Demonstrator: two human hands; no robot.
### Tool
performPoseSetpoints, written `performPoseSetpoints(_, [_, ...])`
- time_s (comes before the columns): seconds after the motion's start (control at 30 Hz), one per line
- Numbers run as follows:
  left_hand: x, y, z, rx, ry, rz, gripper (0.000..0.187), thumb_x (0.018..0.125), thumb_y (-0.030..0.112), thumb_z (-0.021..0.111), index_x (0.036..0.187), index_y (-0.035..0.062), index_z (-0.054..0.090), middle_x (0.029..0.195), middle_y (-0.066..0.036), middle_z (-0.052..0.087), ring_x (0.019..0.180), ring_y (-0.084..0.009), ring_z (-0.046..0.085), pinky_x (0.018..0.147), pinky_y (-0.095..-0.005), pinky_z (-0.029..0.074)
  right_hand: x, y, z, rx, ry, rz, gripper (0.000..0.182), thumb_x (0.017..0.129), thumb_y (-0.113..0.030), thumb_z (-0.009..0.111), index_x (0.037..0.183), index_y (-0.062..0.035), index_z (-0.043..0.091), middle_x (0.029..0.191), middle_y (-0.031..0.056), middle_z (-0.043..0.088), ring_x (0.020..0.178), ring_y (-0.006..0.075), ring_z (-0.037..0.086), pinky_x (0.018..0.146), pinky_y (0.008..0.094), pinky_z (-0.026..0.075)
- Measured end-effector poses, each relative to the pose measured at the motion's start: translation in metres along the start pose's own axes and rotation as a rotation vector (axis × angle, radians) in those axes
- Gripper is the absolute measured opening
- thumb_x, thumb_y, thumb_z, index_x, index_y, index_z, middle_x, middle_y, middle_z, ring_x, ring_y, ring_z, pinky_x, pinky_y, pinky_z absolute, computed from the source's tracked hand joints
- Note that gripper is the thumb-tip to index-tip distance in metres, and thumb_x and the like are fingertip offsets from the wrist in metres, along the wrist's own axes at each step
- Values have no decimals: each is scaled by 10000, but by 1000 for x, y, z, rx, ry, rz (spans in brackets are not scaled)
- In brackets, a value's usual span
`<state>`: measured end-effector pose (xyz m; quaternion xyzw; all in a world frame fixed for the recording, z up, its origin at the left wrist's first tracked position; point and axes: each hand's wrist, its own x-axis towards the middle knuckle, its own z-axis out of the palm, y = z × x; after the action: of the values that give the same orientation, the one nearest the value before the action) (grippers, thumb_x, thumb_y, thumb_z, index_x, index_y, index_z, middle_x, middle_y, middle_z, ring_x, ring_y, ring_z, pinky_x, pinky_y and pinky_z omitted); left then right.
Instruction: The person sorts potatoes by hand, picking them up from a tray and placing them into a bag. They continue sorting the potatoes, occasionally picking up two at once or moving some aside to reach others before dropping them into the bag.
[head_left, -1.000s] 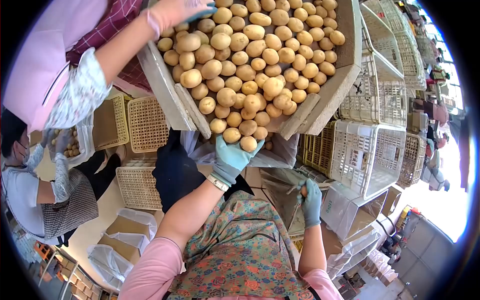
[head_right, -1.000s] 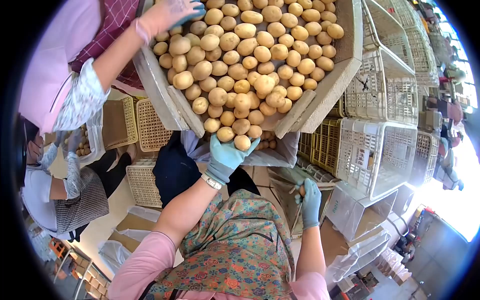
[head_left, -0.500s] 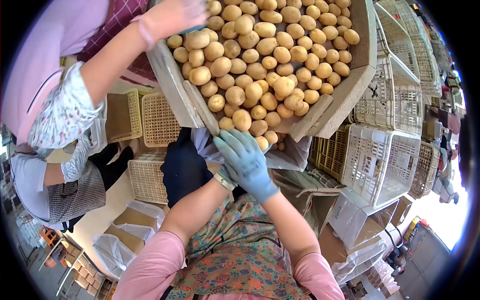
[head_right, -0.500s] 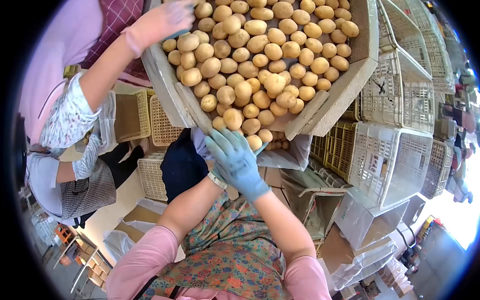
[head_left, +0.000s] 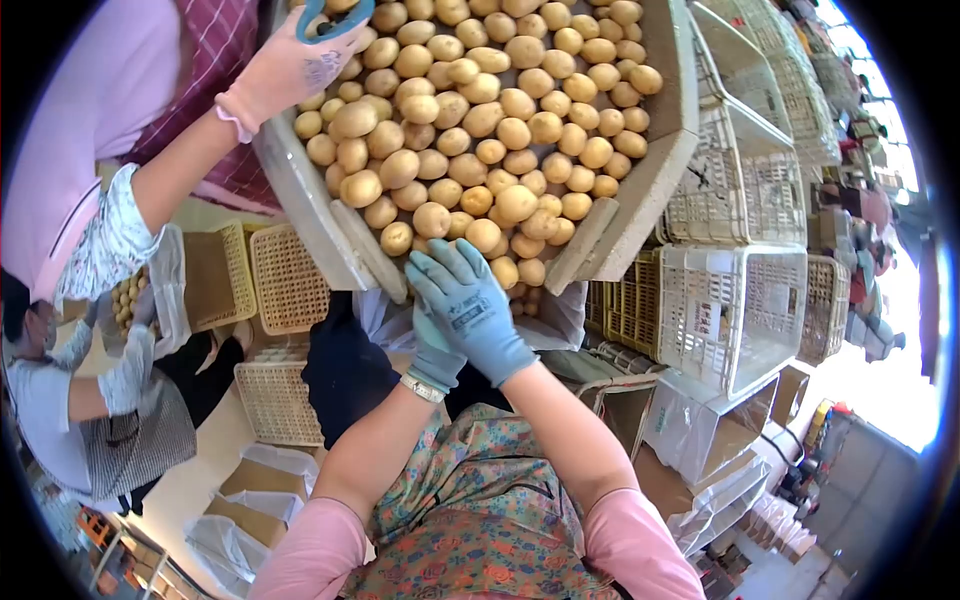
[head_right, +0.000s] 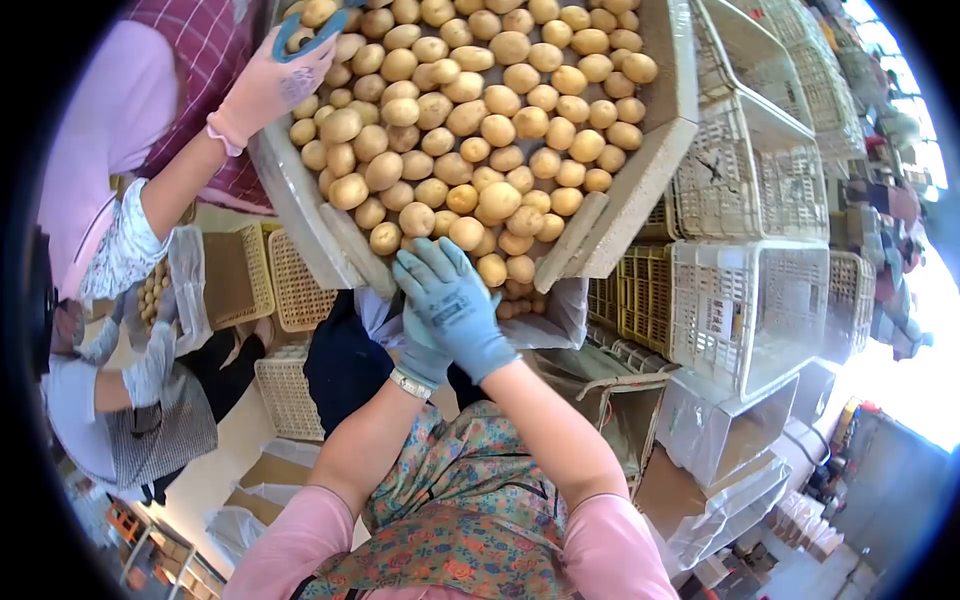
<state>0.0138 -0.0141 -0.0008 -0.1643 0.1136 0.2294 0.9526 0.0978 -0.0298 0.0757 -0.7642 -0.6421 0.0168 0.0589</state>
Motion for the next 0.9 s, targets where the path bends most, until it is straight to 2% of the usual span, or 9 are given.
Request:
performPoseSetpoints(0.13, [1,10,-9,18,56,-84,553,1080,440,405,1509,100,477,1555,-120,479,1460,-300,437,1200,-454,366,-48,10,-13,116,117,234,435,822,-217,747,1237,-103,687,1461,49,568,1408,346,472,1195,581,339])
performPoseSetpoints(0.37, [0,6,5,54,136,-80,617,1043,493,460,1526,108,452,1572,-115,458,1455,-331,435,1187,-509,377,-10,-1,8,214,128,90,279,883,-177,616,1130,-89,712,1355,92,637,1373,303,513,1232,490,308])
performPoseSetpoints(0.5, [3,5,8,72,227,-70,667,1017,529,499,1532,111,439,1582,-110,447,1445,-353,441,1178,-548,387,-34,47,-48,265,51,323,397,886,-238,684,1257,-99,661,1282,97,631,1151,281,622,1016,461,473])
performPoseSetpoints(0.57, [8,5,10,89,272,-66,713,996,582,495,1540,124,438,1581,-115,442,1451,-367,436,1177,-615,388,-35,74,-43,-13,386,428,482,890,-291,728,1319,-100,622,1252,96,631,1072,285,640,900,456,501])
performPoseSetpoints(0.67, [5,4,13,112,256,-51,720,1002,578,496,1555,123,418,1583,-123,438,1450,-374,439,1167,-627,396,-13,90,-55,-106,-134,525,482,952,-280,704,1384,-97,595,1237,128,655,1128,332,637,907,450,525])
performPoseSetpoints(0.7, [4,4,13,94,243,-68,724,1005,580,495,1561,124,410,1587,-125,434,1450,-377,439,1166,-626,399,-10,95,-54,-100,-136,523,482,952,-280,704,1384,-97,595,1237,128,655,1128,332,637,907,450,525])
performPoseSetpoints(0.77, [4,4,12,76,234,-78,728,1007,581,495,1567,124,401,1591,-127,431,1450,-379,439,1166,-625,402,-10,107,-54,528,147,694,464,987,-251,669,1406,-70,586,1321,164,643,1144,373,650,962,455,529])
performPoseSetpoints(0.83, [3,3,10,38,205,-87,736,1011,587,491,1578,129,385,1601,-125,422,1457,-383,432,1169,-630,397,-14,103,-54,401,624,588,382,1027,-105,583,1386,27,580,1319,214,669,1113,384,692,999,431,542])
performPoseSetpoints(0.9, [2,4,12,69,203,-98,729,1016,589,485,1579,135,389,1609,-120,418,1463,-385,426,1173,-637,390,-22,76,-71,738,759,767,335,1028,-60,560,1345,38,608,1317,219,675,1142,360,695,999,420,549])
